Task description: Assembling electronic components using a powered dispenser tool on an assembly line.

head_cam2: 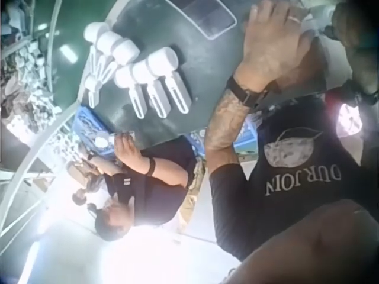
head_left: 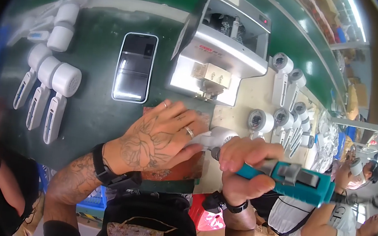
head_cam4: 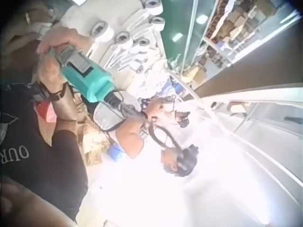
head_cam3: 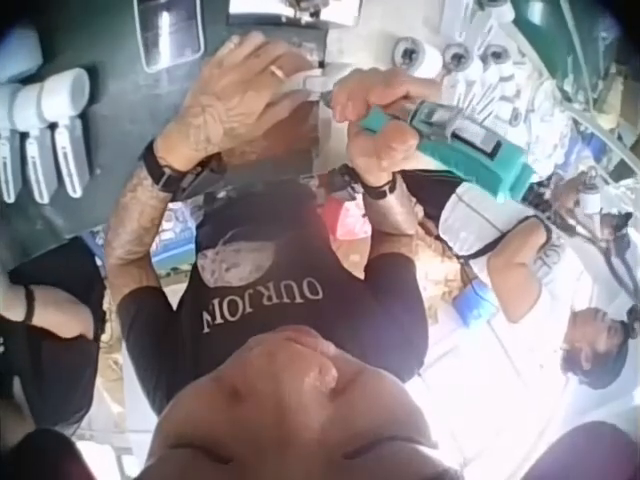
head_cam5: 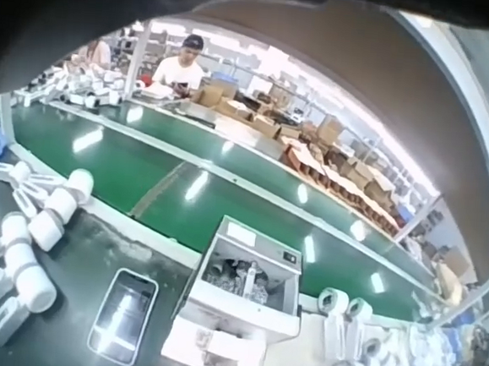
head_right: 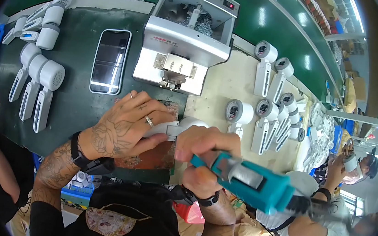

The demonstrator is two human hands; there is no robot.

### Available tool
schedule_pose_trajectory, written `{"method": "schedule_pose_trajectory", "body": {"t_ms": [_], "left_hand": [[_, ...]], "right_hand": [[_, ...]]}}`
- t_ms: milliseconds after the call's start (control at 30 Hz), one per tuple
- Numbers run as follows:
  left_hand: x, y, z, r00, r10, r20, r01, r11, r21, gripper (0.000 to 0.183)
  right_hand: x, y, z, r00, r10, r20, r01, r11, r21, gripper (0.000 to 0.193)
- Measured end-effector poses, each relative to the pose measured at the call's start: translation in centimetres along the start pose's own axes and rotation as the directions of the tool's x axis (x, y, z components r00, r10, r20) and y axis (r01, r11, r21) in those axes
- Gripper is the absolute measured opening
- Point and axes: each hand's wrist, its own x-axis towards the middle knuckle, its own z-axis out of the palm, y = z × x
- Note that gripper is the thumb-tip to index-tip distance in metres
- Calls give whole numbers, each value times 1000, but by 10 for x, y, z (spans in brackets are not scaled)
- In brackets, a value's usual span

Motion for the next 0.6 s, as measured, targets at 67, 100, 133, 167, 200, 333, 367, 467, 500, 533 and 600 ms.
{"method": "schedule_pose_trajectory", "body": {"t_ms": [67,100,133,167,200,333,367,467,500,533,600], "left_hand": [[4,1,3,998,25,-50,-24,1000,12,32],[4,4,2,993,60,-106,-59,998,21,31],[4,3,3,996,53,-75,-51,998,34,42],[4,3,5,996,43,-72,-39,998,54,42],[4,4,6,996,40,-75,-36,998,48,41],[-3,0,7,992,81,-96,-72,993,90,38],[-6,-2,8,988,107,-113,-97,991,97,36],[-21,9,9,945,302,-123,-268,935,233,33],[-28,17,3,949,290,-122,-254,935,247,33],[-38,27,-7,971,229,-65,-209,950,231,32],[-57,26,-24,973,135,-189,-103,980,171,31]], "right_hand": [[-2,6,0,998,-55,-11,56,993,102,60],[-2,3,3,997,-65,-36,68,992,110,60],[-3,0,3,998,-61,-34,64,993,95,60],[-3,-1,2,997,-64,-33,66,995,80,60],[-4,-1,2,997,-67,-29,69,992,102,60],[-5,-2,7,997,-27,-74,33,996,84,60],[-5,-2,9,996,-4,-94,11,997,80,60],[-15,-23,5,987,-19,-158,44,986,162,57],[-15,-32,0,977,-116,-178,161,952,261,52],[-17,-45,-3,965,-185,-186,231,935,269,49],[-26,-62,-14,931,-255,-260,323,907,270,49]]}}
